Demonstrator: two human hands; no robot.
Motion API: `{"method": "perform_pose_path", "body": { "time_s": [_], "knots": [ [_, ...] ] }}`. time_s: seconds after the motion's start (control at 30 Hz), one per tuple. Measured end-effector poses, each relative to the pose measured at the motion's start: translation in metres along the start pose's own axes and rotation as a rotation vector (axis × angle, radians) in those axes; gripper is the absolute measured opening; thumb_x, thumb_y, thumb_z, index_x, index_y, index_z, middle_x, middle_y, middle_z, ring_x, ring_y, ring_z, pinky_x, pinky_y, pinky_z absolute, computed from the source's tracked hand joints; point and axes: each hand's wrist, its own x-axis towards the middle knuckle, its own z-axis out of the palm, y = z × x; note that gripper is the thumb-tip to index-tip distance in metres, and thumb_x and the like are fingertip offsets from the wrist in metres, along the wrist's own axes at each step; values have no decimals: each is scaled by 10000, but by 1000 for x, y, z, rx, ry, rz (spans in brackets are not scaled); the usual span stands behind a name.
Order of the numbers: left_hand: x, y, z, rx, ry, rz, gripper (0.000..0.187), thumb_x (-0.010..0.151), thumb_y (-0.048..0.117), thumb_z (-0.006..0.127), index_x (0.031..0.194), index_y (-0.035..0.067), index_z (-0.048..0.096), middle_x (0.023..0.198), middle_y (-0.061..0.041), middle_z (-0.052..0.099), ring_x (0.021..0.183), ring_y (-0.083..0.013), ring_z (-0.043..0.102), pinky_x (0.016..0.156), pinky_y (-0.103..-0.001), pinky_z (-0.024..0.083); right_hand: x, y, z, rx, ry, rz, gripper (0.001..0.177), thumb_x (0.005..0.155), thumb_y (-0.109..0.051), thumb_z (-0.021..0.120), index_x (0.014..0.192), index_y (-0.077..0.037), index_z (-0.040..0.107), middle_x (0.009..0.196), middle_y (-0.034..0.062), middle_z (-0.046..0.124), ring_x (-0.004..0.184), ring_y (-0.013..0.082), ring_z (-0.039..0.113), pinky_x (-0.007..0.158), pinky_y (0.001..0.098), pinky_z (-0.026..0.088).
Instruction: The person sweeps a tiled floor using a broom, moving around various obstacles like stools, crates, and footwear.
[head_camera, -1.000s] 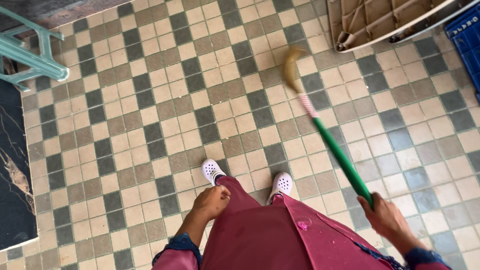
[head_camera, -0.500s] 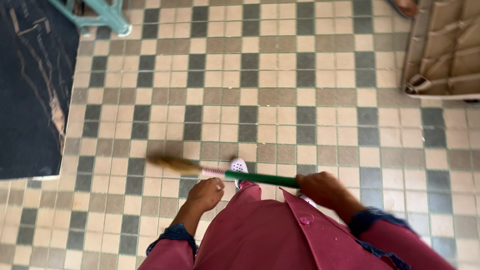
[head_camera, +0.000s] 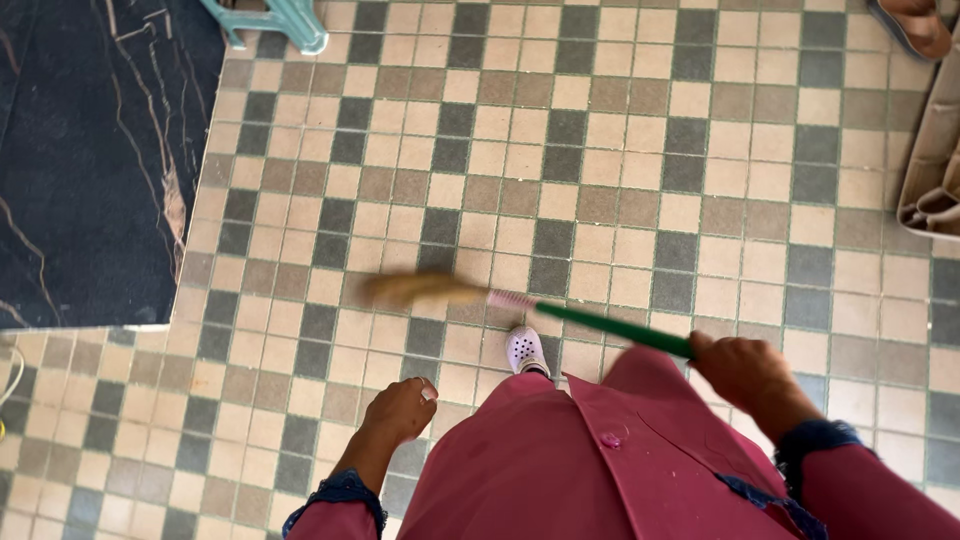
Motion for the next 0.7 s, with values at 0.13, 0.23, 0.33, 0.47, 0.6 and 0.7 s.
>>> {"method": "perform_pose_path", "body": {
  "time_s": [0.13, 0.23, 0.33, 0.47, 0.6, 0.7],
  "knots": [
    [15, 6, -27, 21, 0, 47, 297, 948, 298, 590, 1196, 190, 712, 1159, -47, 757, 1105, -257, 710, 984, -397, 550, -16, 6, -26, 284, -98, 244, 401, 1094, -506, 326, 1156, -163, 524, 669, -45, 648, 580, 89, 692, 547, 266, 616],
    [26, 25, -44, 34, 17, 89, 293, 946, 278, 573, 1177, 179, 723, 1160, -59, 753, 1101, -277, 704, 977, -402, 551, 3, 15, -24, 595, -171, 426, 439, 1096, -504, 345, 1200, -126, 543, 680, 9, 655, 577, 136, 693, 564, 333, 612],
    [38, 51, -61, 34, 2, 91, 293, 936, 282, 578, 1172, 190, 726, 1158, -58, 751, 1115, -279, 691, 991, -405, 538, 34, 35, -10, 998, -228, 621, 521, 1102, -515, 382, 1161, -41, 588, 676, 99, 662, 554, 191, 662, 560, 364, 601],
    [58, 82, -91, 2, -5, 103, 297, 929, 279, 569, 1173, 192, 715, 1137, -50, 764, 1117, -267, 698, 995, -408, 539, 70, 83, 16, 1682, -179, 846, 552, 1098, -470, 470, 1058, 75, 545, 688, 121, 529, 519, 220, 486, 468, 399, 461],
    [85, 105, -126, 19, 27, 108, 305, 934, 266, 554, 1182, 200, 719, 1134, -73, 757, 1101, -293, 702, 990, -415, 542, 114, 132, 41, 2143, -155, 1062, 503, 1106, -496, 463, 1041, 2, 455, 719, 47, 467, 535, 151, 437, 451, 306, 407],
    [111, 122, -157, 4, 44, 94, 310, 918, 264, 567, 1179, 203, 722, 1132, -77, 764, 1100, -285, 707, 993, -410, 538, 168, 177, 39, 2471, -56, 1220, 423, 1089, -516, 496, 1142, -102, 425, 778, 15, 465, 579, 107, 466, 475, 226, 422]
  ]
}}
